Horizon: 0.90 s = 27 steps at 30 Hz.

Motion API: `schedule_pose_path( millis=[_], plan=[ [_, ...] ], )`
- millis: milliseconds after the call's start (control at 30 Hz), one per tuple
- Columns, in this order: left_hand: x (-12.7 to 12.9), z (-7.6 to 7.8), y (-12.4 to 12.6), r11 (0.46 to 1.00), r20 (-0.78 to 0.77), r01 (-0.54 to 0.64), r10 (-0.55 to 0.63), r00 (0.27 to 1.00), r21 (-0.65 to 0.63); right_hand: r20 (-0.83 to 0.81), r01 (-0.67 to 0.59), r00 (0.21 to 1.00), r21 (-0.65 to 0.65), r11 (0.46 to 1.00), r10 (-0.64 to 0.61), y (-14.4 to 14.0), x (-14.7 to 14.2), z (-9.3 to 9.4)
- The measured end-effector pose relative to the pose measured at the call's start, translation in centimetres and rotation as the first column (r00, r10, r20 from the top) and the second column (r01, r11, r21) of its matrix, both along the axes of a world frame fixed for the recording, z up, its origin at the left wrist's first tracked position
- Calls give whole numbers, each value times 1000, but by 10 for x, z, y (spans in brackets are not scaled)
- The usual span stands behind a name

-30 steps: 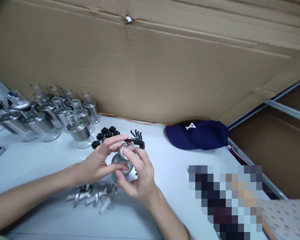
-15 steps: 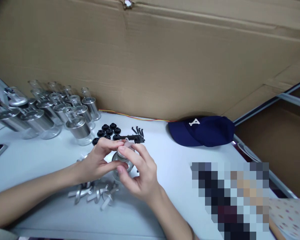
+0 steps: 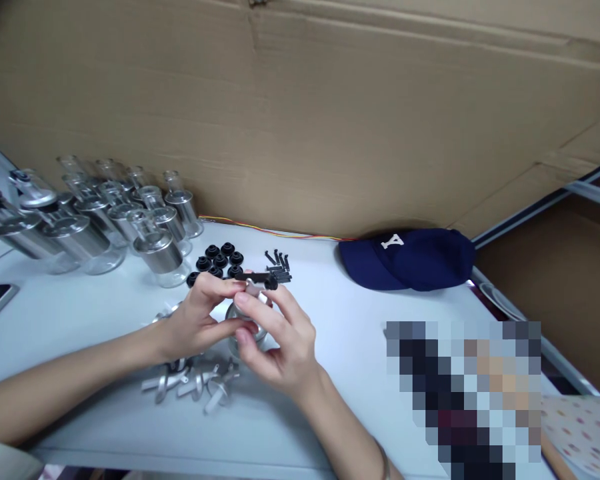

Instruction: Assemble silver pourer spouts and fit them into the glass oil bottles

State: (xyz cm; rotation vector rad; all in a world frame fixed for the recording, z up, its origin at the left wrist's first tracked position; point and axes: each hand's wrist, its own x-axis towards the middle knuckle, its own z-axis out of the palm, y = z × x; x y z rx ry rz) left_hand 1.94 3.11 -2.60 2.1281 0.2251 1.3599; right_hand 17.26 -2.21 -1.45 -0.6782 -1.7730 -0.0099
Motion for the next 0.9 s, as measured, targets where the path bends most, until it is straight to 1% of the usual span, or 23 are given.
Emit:
schedule_pose_path(
  millis=[200, 367, 500, 767, 900],
  plan=[
    [0, -1, -1, 999, 7, -22, 22, 1000, -37, 17, 11, 1000, 22, 1000, -11, 1, -1, -2],
    [0, 0, -1, 998, 5, -47, 47, 999, -35, 24, 16, 1000, 30, 999, -17, 1, -2, -2],
    [0, -1, -1, 998, 27, -25, 27, 999, -57, 43, 50, 998, 32, 998, -52, 0, -3, -2],
    [0, 1, -1, 995, 53, 51, -47, 998, -83, 59, 117, 991, 84, 990, -122, 0, -6, -3],
    [0, -2, -1, 985, 32, 50, -45, 998, -168, 82, 90, 992, 77, 993, -97, 1, -3, -6]
  ],
)
